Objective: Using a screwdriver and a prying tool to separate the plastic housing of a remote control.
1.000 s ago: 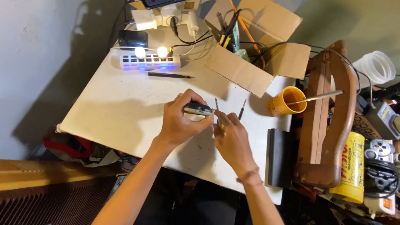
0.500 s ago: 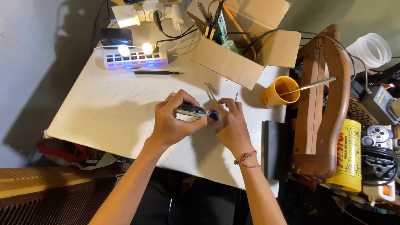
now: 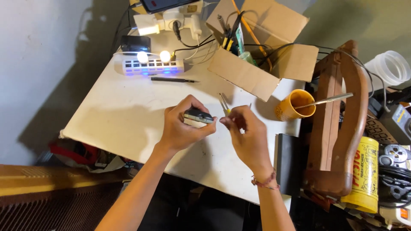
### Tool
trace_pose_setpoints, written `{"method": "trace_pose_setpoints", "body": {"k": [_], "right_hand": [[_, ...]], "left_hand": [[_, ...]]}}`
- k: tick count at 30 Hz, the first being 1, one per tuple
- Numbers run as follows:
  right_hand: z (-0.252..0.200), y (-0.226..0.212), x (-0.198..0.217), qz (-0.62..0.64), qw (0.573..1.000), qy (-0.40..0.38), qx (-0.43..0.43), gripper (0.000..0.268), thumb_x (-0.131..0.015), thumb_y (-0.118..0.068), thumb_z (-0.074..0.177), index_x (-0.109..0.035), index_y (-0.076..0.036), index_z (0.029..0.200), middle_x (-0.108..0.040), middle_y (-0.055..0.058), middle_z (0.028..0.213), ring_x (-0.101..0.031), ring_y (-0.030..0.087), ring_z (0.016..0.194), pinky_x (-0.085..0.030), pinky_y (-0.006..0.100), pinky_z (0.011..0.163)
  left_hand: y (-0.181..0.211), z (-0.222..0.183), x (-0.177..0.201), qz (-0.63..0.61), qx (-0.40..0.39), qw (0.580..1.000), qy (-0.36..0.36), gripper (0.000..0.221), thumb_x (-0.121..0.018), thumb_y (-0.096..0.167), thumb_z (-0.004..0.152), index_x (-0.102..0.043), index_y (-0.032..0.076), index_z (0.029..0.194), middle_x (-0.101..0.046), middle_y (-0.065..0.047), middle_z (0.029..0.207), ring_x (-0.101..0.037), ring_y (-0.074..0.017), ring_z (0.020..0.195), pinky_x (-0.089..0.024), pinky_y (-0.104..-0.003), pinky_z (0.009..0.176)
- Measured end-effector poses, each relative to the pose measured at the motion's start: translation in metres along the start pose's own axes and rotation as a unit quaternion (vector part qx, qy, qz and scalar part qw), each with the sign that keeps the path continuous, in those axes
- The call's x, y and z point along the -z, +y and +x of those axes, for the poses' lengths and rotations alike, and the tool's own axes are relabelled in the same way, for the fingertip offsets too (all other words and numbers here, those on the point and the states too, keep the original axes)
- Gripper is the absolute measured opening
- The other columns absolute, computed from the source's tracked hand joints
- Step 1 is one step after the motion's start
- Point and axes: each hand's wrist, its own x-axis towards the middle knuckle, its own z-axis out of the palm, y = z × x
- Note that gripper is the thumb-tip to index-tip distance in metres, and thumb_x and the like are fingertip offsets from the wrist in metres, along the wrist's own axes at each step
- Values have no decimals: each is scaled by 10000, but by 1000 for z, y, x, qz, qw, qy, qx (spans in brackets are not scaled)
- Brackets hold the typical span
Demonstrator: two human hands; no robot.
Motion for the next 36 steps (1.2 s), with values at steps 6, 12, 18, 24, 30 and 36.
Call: {"method": "trace_pose_setpoints", "body": {"k": [6, 12, 18, 24, 30, 36], "right_hand": [[-7, -53, 5, 32, 981, 74, 178, 159, -773, 5, 891, -712, 52, 1030, -685, 133, 790, -709, 215, 592, -660, 340, 664], [-14, -57, -2, -102, 961, 55, 250, 75, -717, -52, 958, -755, -20, 1014, -717, 109, 981, -719, 209, 847, -596, 282, 761], [-12, -73, 2, -185, 944, 44, 270, 112, -781, 18, 933, -776, -25, 1037, -687, 54, 925, -686, 146, 774, -565, 240, 727], [-11, -78, 5, -267, 907, 15, 324, 53, -762, 41, 959, -761, 6, 1000, -590, 71, 862, -567, 195, 699, -484, 306, 647], [-3, -79, 13, -335, 877, -71, 337, 75, -717, 81, 958, -734, 32, 1013, -578, 72, 889, -594, 157, 693, -570, 224, 608], [-5, -83, 20, -359, 845, -62, 391, 55, -692, 77, 998, -711, 30, 1020, -483, 43, 818, -510, 138, 602, -509, 271, 554]], "left_hand": [[-1, 0, 0, -24, 11, 1000, 2, 252, -842, 28, 631, -651, 139, 753, -709, -48, 625, -684, -211, 562, -572, -290, 639], [-12, -8, 6, 2, 21, 998, -64, 359, -905, 253, 738, -577, 186, 868, -640, 92, 761, -543, -77, 675, -460, -236, 674], [-15, -9, 4, 4, 47, 997, -63, 388, -922, 269, 715, -566, 207, 856, -640, 119, 759, -517, -83, 691, -433, -254, 722], [-12, -7, 5, -10, 4, 999, -49, 407, -899, 340, 775, -535, 165, 823, -643, 89, 727, -474, -91, 648, -430, -250, 695], [-13, -9, 0, 17, 16, 999, -30, 422, -921, 300, 755, -517, 181, 784, -620, 113, 703, -462, -89, 637, -415, -255, 649], [-7, -18, -8, 54, 32, 998, 5, 443, -864, 439, 765, -497, 192, 786, -627, 124, 717, -501, -106, 621, -435, -278, 718]]}}
